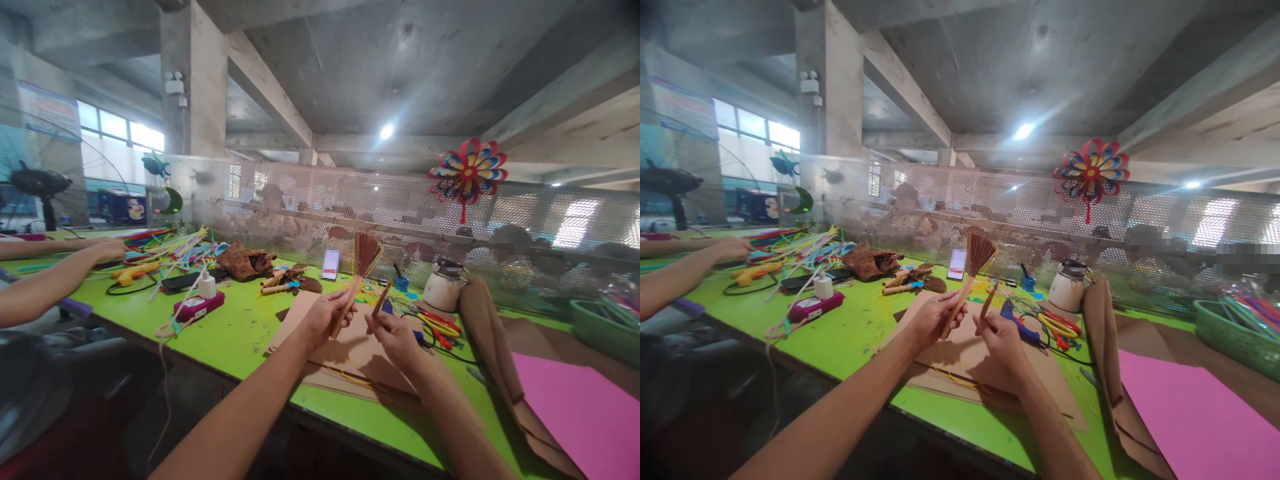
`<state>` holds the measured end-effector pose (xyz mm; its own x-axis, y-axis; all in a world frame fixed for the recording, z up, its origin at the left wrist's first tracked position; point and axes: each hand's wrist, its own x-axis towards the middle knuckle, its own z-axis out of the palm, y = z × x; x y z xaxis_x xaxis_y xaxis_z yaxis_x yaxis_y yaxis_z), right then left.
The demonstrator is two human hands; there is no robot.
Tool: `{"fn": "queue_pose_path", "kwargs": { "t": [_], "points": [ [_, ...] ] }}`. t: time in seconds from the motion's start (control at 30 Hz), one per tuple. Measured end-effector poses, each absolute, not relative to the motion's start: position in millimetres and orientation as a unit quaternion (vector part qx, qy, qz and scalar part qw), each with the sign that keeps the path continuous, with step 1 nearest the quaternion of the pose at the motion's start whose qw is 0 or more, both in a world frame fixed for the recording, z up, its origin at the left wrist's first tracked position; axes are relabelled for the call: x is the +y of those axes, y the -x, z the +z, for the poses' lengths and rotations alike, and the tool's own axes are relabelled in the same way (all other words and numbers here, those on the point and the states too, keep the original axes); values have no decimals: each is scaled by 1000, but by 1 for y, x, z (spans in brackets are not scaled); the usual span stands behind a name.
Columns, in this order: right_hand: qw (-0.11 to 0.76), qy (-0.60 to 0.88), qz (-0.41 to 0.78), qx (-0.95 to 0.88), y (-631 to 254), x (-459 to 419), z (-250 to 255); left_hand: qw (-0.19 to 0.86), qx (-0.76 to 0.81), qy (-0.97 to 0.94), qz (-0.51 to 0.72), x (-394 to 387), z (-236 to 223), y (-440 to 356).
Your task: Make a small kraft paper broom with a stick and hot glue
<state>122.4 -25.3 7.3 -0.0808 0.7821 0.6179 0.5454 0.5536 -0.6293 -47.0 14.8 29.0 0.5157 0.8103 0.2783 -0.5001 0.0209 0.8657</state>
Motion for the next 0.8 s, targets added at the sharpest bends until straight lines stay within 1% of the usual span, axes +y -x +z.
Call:
{"fn": "queue_pose_path", "kwargs": {
  "t": [0.13, 0.37, 0.5, 0.63, 0.8],
  "points": [
    [566, 454, 117, -678, -126, -22, 5, 715, 144, -514, 452, 14, 30, 47],
    [660, 436, 232, -566, -131, -13, -1, 708, 152, -538, 431, 19, 23, 45],
    [678, 422, 276, -535, -131, -13, -1, 640, 195, -592, 450, 19, 18, 40],
    [680, 417, 284, -532, -130, -16, 1, 566, 241, -645, 453, 16, 16, 34],
    [660, 425, 280, -553, -128, -20, 1, 482, 239, -706, 461, 16, 13, 28]
  ]
}}
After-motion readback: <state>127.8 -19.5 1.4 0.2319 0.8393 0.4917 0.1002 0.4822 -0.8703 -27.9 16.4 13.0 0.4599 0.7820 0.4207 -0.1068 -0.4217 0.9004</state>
